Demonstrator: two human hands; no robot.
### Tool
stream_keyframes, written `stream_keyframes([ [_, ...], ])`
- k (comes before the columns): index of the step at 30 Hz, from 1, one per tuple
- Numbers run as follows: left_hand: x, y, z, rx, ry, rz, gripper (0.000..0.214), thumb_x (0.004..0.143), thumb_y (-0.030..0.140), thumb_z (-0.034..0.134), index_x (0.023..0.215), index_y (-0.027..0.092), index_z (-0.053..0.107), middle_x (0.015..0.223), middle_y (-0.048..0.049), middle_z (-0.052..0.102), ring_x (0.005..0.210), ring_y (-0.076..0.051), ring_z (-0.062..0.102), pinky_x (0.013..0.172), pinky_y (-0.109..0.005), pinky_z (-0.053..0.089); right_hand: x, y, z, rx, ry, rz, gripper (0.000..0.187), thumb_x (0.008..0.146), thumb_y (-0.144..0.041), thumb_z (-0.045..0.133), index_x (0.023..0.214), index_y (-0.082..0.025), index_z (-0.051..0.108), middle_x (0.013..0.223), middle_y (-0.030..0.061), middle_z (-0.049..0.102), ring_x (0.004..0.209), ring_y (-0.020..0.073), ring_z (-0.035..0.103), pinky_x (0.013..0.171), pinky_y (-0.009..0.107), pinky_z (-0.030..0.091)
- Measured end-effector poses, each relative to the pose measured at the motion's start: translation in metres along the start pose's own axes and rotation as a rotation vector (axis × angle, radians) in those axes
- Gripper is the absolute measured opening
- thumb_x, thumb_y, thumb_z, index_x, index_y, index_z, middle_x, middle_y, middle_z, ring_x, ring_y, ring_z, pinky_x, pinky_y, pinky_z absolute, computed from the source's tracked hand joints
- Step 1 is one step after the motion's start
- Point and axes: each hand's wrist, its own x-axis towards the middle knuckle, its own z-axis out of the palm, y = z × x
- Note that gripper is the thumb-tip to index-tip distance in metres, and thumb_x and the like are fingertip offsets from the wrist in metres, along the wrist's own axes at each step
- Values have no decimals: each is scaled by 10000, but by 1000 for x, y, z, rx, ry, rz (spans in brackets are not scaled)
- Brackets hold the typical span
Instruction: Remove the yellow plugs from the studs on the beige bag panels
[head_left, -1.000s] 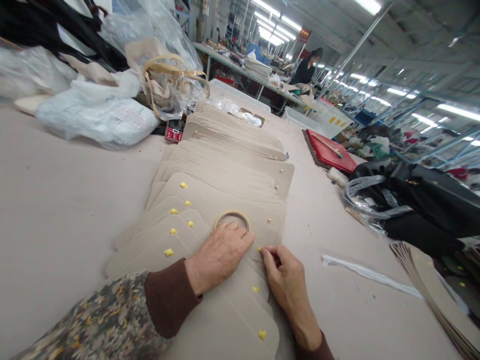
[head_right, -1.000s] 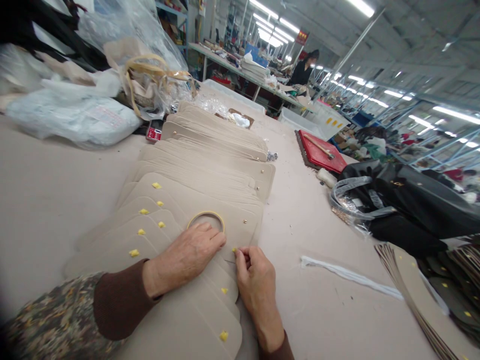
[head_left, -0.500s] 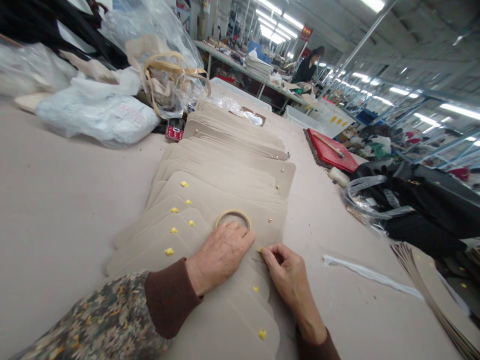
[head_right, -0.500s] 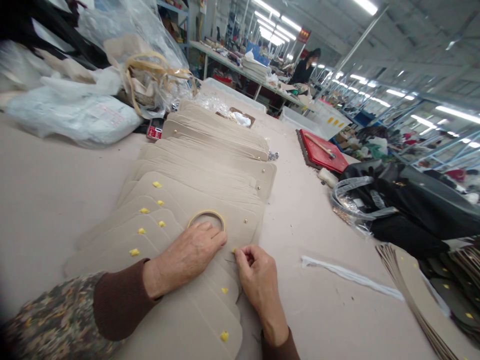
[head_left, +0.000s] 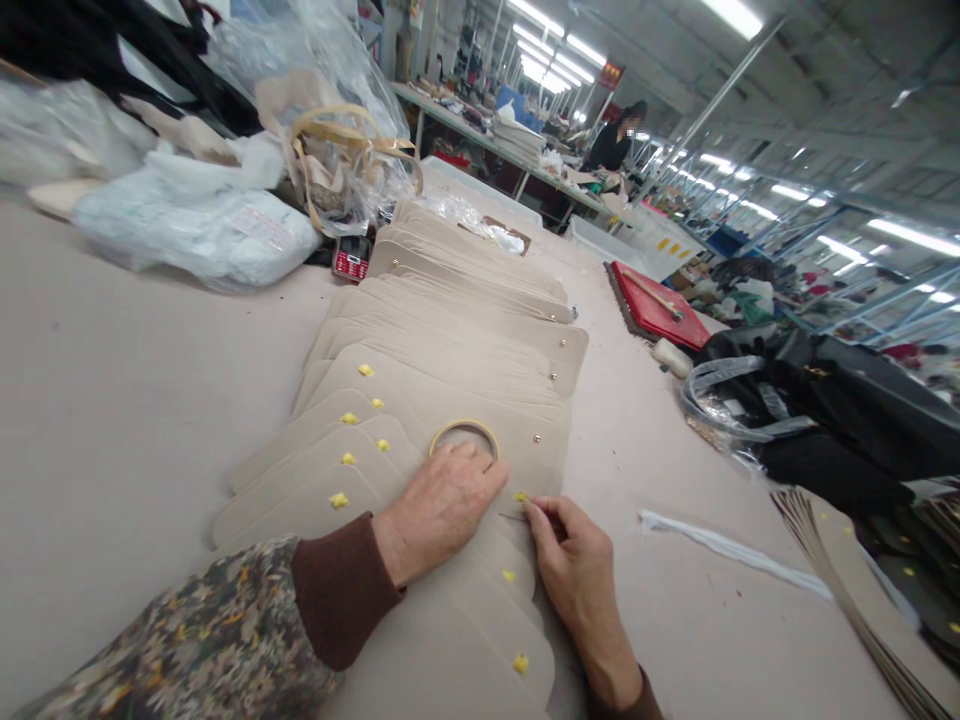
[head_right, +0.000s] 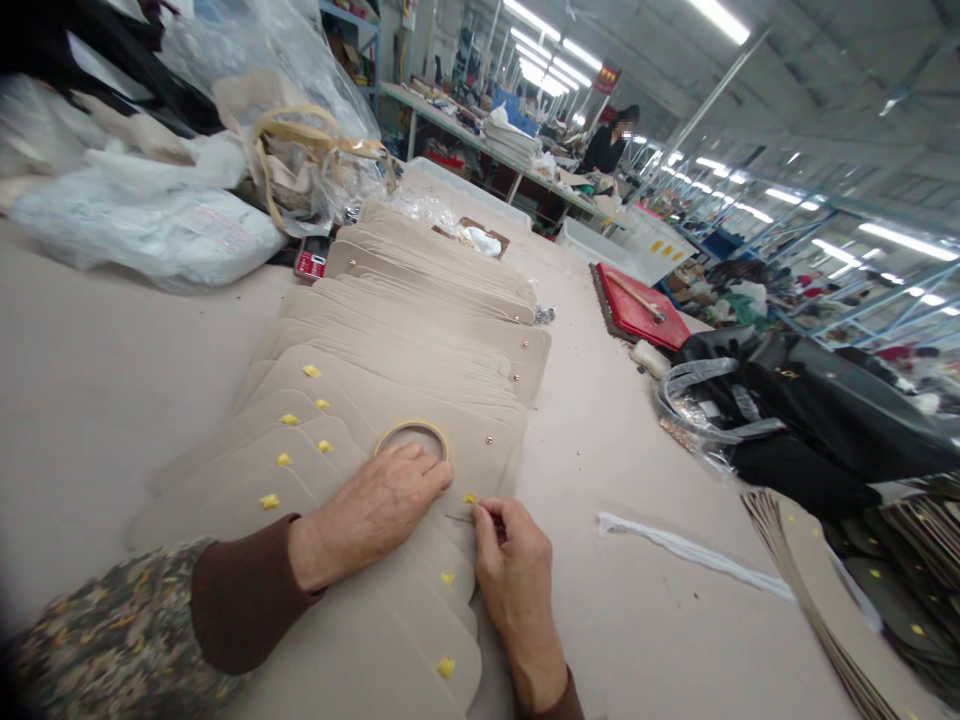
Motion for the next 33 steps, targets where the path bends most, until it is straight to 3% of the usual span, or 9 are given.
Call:
stream_keyframes([
  [3, 0, -1, 0, -5, 8, 3, 129, 935, 117, 432, 931, 191, 537, 912, -45, 584, 838, -236, 487, 752, -383, 383, -3, -2, 3, -126, 9, -73, 235, 914, -320, 525, 815, -194, 696, 768, 43, 711, 682, 175, 652, 659, 262, 465],
  [9, -1, -1, 1, -8, 24, 15, 133, 938, 117, 424, 933, 189, 535, 904, -46, 581, 835, -231, 490, 752, -376, 386, 6, -10, 7, -226, 11, -61, 233, 906, -295, 521, 810, -190, 706, 765, 50, 719, 682, 181, 660, 666, 266, 445],
  [15, 0, -1, -2, 10, 9, 28, 136, 913, 90, 433, 925, 183, 532, 895, -52, 581, 819, -228, 493, 745, -375, 400, 17, -17, 5, -169, -48, 71, 203, 850, -279, 542, 724, -209, 685, 673, 19, 700, 619, 168, 632, 609, 246, 422],
  [22, -3, -6, -8, -30, 111, 118, 164, 953, 124, 387, 883, 179, 525, 854, -44, 578, 789, -213, 502, 736, -359, 423, 12, -28, -8, -182, -252, 142, 212, 773, -227, 570, 568, -209, 623, 549, -19, 627, 517, 140, 556, 511, 231, 350],
  [27, -4, -11, -7, -210, 194, 209, 160, 977, 136, 388, 984, 186, 540, 842, -10, 617, 786, -164, 577, 694, -281, 452, 9, -25, -16, -27, -370, 143, 190, 764, -216, 607, 578, -209, 647, 494, -37, 598, 461, 126, 526, 448, 215, 310],
  [30, -4, -12, -5, -298, 270, 251, 213, 988, 162, 404, 1167, 201, 512, 922, -13, 674, 829, -144, 640, 713, -249, 488, 11, -22, -15, 95, -269, 107, 99, 767, -215, 638, 676, -209, 674, 540, -36, 624, 490, 129, 555, 474, 214, 380],
  [33, -4, -13, -4, -297, 264, 232, 407, 994, 201, 423, 1393, 211, 345, 1037, -44, 700, 857, -151, 676, 734, -254, 525, 11, -22, -14, 235, -70, -12, 99, 846, -236, 600, 837, -198, 691, 718, 9, 689, 625, 146, 615, 590, 237, 479],
])
